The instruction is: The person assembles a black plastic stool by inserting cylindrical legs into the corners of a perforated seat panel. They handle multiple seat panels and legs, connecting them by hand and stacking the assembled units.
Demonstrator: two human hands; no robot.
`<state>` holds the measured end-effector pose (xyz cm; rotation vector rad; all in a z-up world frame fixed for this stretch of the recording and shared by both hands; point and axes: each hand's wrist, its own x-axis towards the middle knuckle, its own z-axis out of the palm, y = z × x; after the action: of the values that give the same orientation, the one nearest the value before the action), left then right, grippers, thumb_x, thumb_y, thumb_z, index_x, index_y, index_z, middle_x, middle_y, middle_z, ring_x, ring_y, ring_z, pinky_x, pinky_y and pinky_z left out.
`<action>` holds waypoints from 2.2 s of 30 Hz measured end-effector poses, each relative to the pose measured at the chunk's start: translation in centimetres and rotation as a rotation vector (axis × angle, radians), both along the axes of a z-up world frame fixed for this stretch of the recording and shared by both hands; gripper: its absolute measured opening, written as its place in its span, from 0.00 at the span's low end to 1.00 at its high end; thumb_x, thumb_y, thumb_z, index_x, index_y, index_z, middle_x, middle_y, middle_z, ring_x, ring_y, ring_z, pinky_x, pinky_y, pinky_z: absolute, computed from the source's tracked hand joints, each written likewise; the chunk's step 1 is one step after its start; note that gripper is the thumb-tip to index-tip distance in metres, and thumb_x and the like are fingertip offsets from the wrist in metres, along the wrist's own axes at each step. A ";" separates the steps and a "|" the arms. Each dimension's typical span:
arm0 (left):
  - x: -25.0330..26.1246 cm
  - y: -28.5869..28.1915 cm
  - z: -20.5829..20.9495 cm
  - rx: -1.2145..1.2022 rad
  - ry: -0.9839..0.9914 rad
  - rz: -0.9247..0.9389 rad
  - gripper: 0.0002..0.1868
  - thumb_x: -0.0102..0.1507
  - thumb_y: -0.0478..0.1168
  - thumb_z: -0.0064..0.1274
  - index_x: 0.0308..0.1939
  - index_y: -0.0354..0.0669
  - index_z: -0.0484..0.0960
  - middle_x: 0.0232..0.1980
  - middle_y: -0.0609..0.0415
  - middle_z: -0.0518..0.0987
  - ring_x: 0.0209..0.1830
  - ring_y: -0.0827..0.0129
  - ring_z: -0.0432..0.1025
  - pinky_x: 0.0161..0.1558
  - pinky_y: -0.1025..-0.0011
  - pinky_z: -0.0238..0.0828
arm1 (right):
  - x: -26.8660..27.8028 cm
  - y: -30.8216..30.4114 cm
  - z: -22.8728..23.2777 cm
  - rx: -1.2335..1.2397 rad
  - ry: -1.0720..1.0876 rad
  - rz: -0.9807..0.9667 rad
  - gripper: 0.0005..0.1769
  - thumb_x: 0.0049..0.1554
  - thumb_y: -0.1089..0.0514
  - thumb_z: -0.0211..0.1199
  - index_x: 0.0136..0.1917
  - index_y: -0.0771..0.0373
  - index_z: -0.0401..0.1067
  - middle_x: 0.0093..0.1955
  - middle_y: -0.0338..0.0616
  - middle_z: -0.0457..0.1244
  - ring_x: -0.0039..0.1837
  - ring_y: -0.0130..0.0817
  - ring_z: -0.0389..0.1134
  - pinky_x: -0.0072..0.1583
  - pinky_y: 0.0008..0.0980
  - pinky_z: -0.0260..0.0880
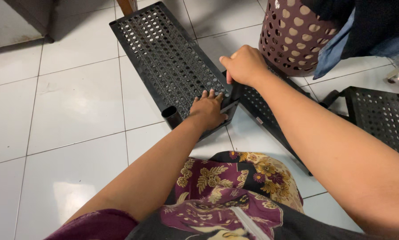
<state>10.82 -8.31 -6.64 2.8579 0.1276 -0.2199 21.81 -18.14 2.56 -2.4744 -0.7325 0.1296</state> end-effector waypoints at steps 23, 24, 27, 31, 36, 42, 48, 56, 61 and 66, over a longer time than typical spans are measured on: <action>-3.8 1.1 1.7 -0.350 -0.339 0.382 0.25 0.54 0.64 0.60 0.43 0.51 0.86 0.40 0.52 0.86 0.46 0.58 0.80 0.71 0.53 0.58 | 2.3 2.5 -4.2 0.411 0.978 0.015 0.31 0.62 0.35 0.40 0.52 0.60 0.73 0.53 0.46 0.66 0.57 0.42 0.70 0.60 0.46 0.66; -5.3 1.9 1.2 -0.311 -0.375 0.430 0.25 0.54 0.63 0.61 0.41 0.48 0.86 0.40 0.50 0.86 0.45 0.57 0.80 0.72 0.56 0.59 | 2.0 2.9 -5.1 0.367 0.961 -0.032 0.32 0.62 0.34 0.40 0.54 0.60 0.72 0.55 0.46 0.65 0.58 0.43 0.69 0.61 0.47 0.64; -11.2 6.0 -0.4 -0.355 -0.564 0.487 0.23 0.49 0.58 0.59 0.41 0.49 0.87 0.34 0.50 0.86 0.39 0.54 0.80 0.68 0.54 0.59 | 1.0 4.3 -7.6 0.229 0.945 -0.091 0.29 0.62 0.35 0.44 0.58 0.59 0.70 0.59 0.45 0.63 0.60 0.42 0.69 0.63 0.47 0.63; -19.4 11.9 -1.4 -0.327 -0.696 0.648 0.14 0.53 0.53 0.61 0.27 0.46 0.86 0.31 0.53 0.84 0.34 0.55 0.80 0.61 0.60 0.70 | -0.9 7.8 -10.4 0.036 0.872 -0.073 0.26 0.62 0.38 0.50 0.62 0.57 0.69 0.66 0.47 0.63 0.61 0.42 0.70 0.66 0.48 0.65; -24.1 15.8 -3.8 -0.305 -0.899 1.596 0.46 0.57 0.52 0.68 0.71 0.38 0.60 0.70 0.35 0.62 0.68 0.42 0.61 0.65 0.53 0.59 | -2.9 9.9 -12.0 -0.039 0.906 -0.024 0.24 0.61 0.45 0.55 0.68 0.55 0.65 0.72 0.47 0.59 0.60 0.43 0.71 0.64 0.46 0.68; -13.9 17.5 -11.1 -1.459 -1.206 1.633 0.58 0.52 0.58 0.63 0.79 0.47 0.48 0.83 0.50 0.56 0.80 0.51 0.57 0.72 0.52 0.53 | -3.7 9.1 -11.5 -0.067 0.898 -0.061 0.26 0.61 0.47 0.57 0.70 0.56 0.65 0.71 0.48 0.58 0.59 0.42 0.72 0.60 0.44 0.72; -5.8 30.8 -14.4 -2.253 -0.809 1.209 0.52 0.58 0.74 0.45 0.76 0.47 0.59 0.79 0.43 0.61 0.77 0.47 0.60 0.71 0.42 0.47 | -1.0 4.4 -11.0 -0.029 0.862 -0.173 0.23 0.59 0.48 0.58 0.66 0.55 0.68 0.66 0.43 0.59 0.56 0.43 0.73 0.58 0.43 0.73; -7.7 29.9 -14.6 -1.893 -0.991 1.865 0.40 0.66 0.67 0.39 0.68 0.38 0.60 0.62 0.42 0.74 0.52 0.48 0.82 0.43 0.56 0.83 | 1.4 0.5 -12.5 0.044 0.886 -0.297 0.24 0.58 0.49 0.60 0.66 0.56 0.66 0.65 0.45 0.60 0.55 0.45 0.73 0.57 0.45 0.73; -13.3 23.9 -11.2 -1.552 -0.841 1.936 0.41 0.64 0.65 0.47 0.66 0.43 0.48 0.58 0.39 0.76 0.36 0.51 0.82 0.30 0.63 0.72 | -0.6 2.9 -12.4 0.020 0.775 -0.250 0.26 0.60 0.49 0.56 0.70 0.54 0.62 0.70 0.43 0.61 0.55 0.42 0.72 0.57 0.46 0.73; -16.0 21.0 -10.4 -1.364 -0.649 1.790 0.45 0.64 0.69 0.47 0.63 0.35 0.51 0.61 0.38 0.75 0.37 0.54 0.82 0.33 0.63 0.75 | -2.6 4.4 -12.1 -0.097 0.581 -0.113 0.38 0.59 0.49 0.58 0.80 0.46 0.52 0.76 0.45 0.55 0.64 0.43 0.66 0.58 0.46 0.74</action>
<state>-5.21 12.71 -17.00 0.6815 1.4482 0.6693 19.25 -13.71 -9.54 -2.3741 -0.3401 0.8159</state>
